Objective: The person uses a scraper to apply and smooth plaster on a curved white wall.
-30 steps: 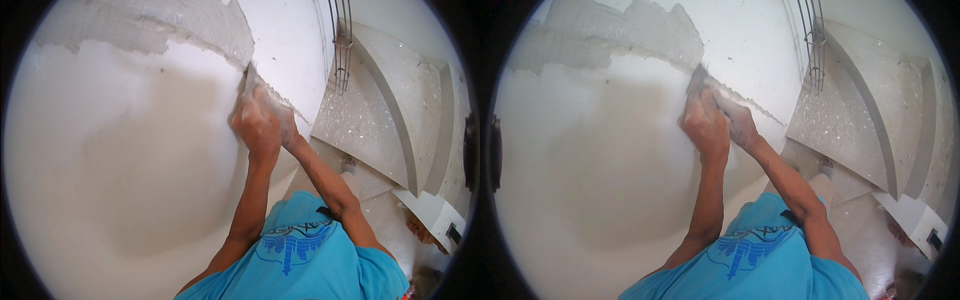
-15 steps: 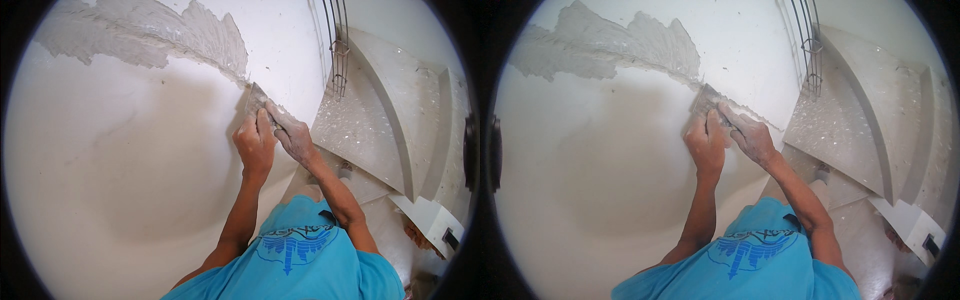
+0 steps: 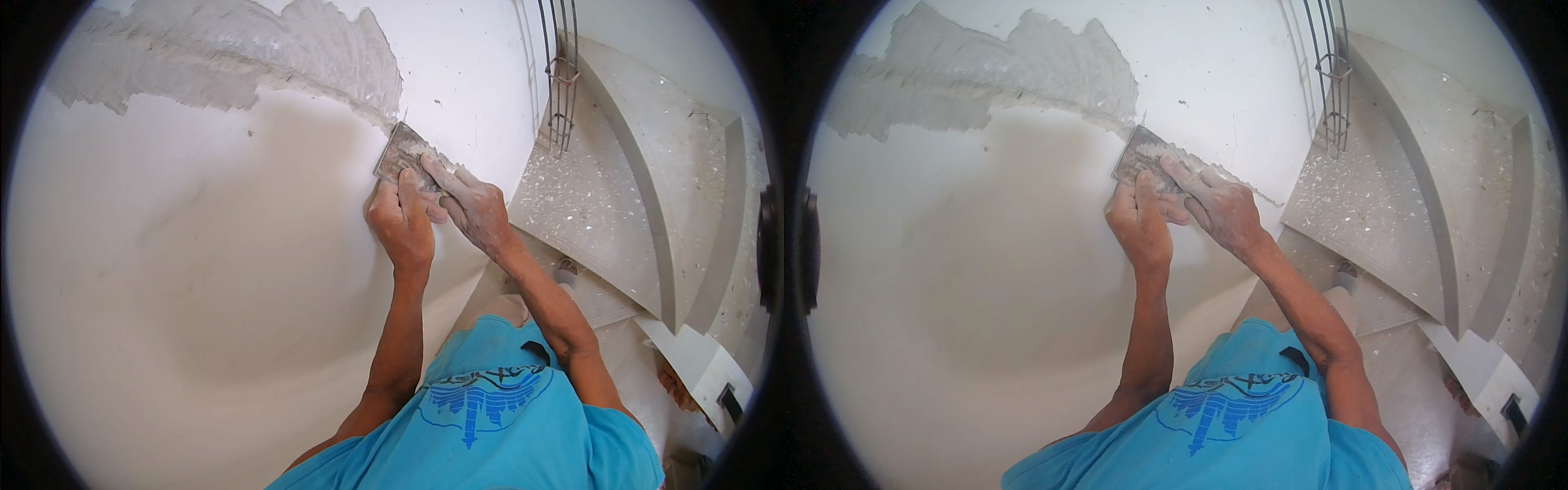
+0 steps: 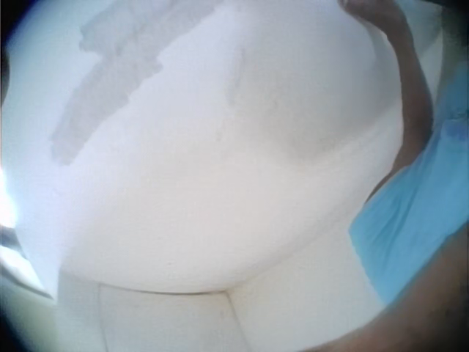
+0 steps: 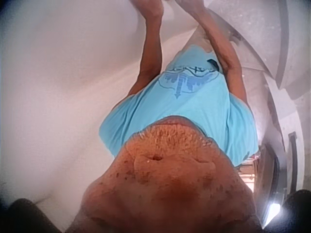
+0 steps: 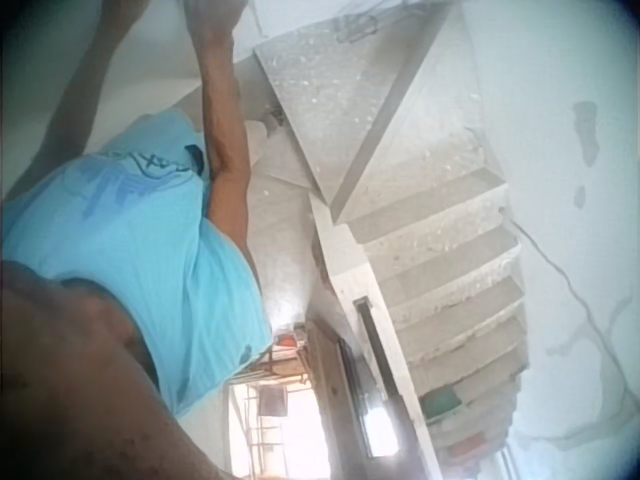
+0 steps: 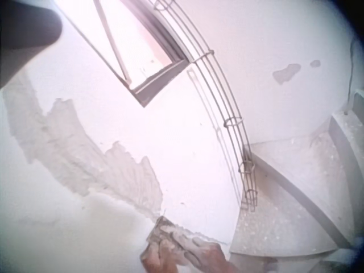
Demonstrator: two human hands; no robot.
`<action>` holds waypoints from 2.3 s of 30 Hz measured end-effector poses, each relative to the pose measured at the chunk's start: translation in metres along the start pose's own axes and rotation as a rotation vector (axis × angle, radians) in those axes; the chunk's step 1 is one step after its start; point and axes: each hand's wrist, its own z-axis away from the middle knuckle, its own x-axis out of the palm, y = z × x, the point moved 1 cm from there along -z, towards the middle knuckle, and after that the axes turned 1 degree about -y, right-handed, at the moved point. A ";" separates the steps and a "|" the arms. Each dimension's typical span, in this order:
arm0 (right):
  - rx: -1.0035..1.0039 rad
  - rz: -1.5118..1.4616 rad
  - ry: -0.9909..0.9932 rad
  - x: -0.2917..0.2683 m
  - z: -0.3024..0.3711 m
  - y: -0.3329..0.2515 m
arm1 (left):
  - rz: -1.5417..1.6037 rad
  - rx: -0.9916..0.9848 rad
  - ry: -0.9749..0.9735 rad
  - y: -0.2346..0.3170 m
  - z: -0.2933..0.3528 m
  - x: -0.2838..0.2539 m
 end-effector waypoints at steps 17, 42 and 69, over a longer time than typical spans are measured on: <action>-0.028 0.002 -0.040 0.007 -0.002 0.016 | -0.135 0.008 0.069 -0.005 0.002 0.008; 0.146 -0.304 -0.138 -0.007 0.000 -0.015 | -0.179 0.174 -0.022 0.007 0.008 -0.004; 0.076 -0.298 -0.024 -0.008 -0.027 -0.009 | -0.382 0.315 0.042 0.021 -0.026 0.014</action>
